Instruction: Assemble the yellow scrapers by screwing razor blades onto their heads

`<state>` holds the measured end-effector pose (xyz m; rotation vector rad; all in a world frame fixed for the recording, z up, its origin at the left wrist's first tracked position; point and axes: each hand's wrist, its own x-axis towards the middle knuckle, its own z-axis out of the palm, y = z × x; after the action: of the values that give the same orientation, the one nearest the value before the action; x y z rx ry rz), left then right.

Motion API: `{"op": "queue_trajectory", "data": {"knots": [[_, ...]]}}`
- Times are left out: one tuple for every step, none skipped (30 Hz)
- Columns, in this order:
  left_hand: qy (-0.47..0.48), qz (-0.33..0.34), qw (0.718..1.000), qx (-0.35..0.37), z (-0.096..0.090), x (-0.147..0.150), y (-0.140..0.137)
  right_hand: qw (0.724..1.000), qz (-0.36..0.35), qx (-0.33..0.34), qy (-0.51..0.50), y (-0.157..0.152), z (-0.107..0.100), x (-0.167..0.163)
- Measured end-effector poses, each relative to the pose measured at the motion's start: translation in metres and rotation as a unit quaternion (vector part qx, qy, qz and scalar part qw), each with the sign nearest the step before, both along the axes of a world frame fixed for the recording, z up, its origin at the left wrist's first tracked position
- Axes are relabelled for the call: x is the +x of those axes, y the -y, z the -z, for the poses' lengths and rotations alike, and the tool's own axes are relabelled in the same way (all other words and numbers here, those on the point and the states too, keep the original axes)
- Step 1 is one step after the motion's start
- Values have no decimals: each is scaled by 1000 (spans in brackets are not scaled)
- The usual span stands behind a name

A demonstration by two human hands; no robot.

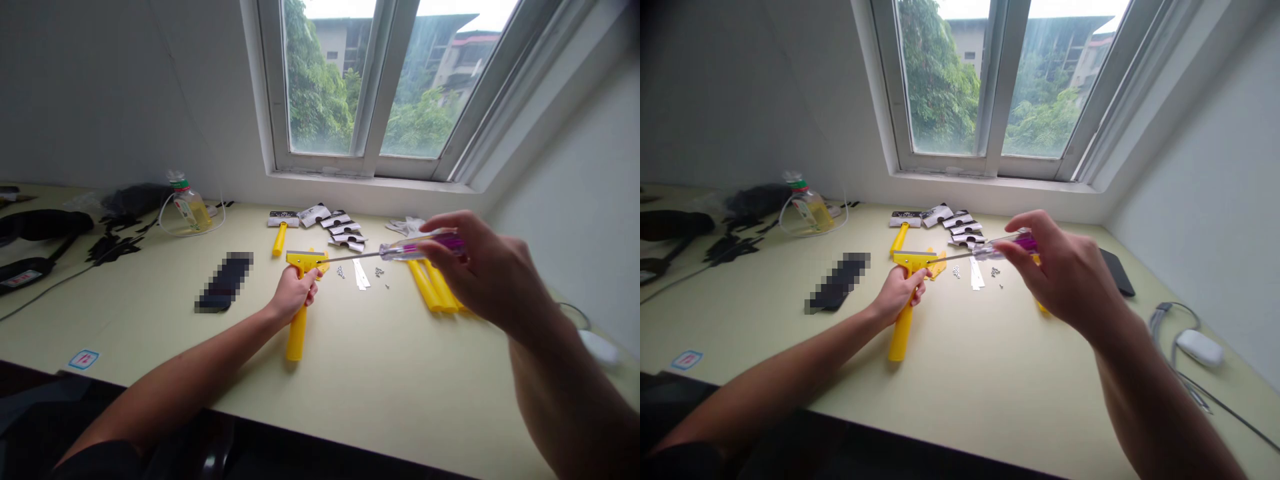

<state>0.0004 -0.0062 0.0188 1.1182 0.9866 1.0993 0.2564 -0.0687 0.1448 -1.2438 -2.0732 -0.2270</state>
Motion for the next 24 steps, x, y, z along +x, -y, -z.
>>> {"op": "queue_trajectory", "data": {"knots": [[-1,-1,1000,1,0,0,0,1000,7,-3,0,0,0,1],[-2,-4,1000,3,0,0,0,1000,-5,-17,0,0,-1,2],[-2,-7,1000,5,0,0,0,999,-32,-34,0,-1,-1,2],[-2,-10,1000,6,0,0,-1,997,-60,-51,4,-2,0,3],[-1,-11,1000,4,1,0,-1,996,-74,-58,6,-3,1,4],[-2,-8,1000,1,1,0,-1,997,-65,-50,2,-5,2,4],[-3,-5,1000,-1,1,0,-1,999,-41,-32,-9,-6,3,4],[-5,-3,1000,-2,1,0,-1,1000,-15,-14,-19,-8,4,4],[-5,-4,1000,-2,1,0,-1,1000,0,-4,-23,-9,5,3],[-4,-6,1000,-2,1,0,-2,1000,-3,-5,-23,-10,5,3],[-3,-11,1000,-1,1,0,-2,999,-20,-15,-20,-11,6,3],[0,-16,1000,1,1,0,-2,998,-43,-33,-11,-12,5,3],[2,-18,1000,1,1,0,-2,997,-52,-48,0,-12,5,3],[2,-15,1000,1,1,0,-2,998,-40,-50,2,-12,4,4],[1,-12,1000,3,1,0,-2,999,-14,-45,-4,-11,3,4],[0,-9,1000,7,1,0,-2,999,12,-38,-13,-11,2,6],[-1,-9,1000,10,1,-1,-2,999,23,-38,-19,-12,2,7],[-2,-12,1000,13,1,-1,-2,999,16,-46,-21,-12,2,9],[-3,-17,1000,16,1,-1,-2,998,-7,-60,-18,-13,2,10],[-4,-21,1000,17,1,-1,-2,997,-34,-74,-10,-14,2,12],[-5,-23,1000,17,1,-1,-3,996,-46,-80,-2,-15,3,13],[-6,-22,1000,16,2,-2,-4,997,-36,-75,-1,-16,3,13],[-6,-21,1000,15,2,-2,-4,998,-14,-67,-5,-16,4,13],[-6,-21,1000,16,2,-2,-5,998,6,-61,-11,-17,4,13]]}}
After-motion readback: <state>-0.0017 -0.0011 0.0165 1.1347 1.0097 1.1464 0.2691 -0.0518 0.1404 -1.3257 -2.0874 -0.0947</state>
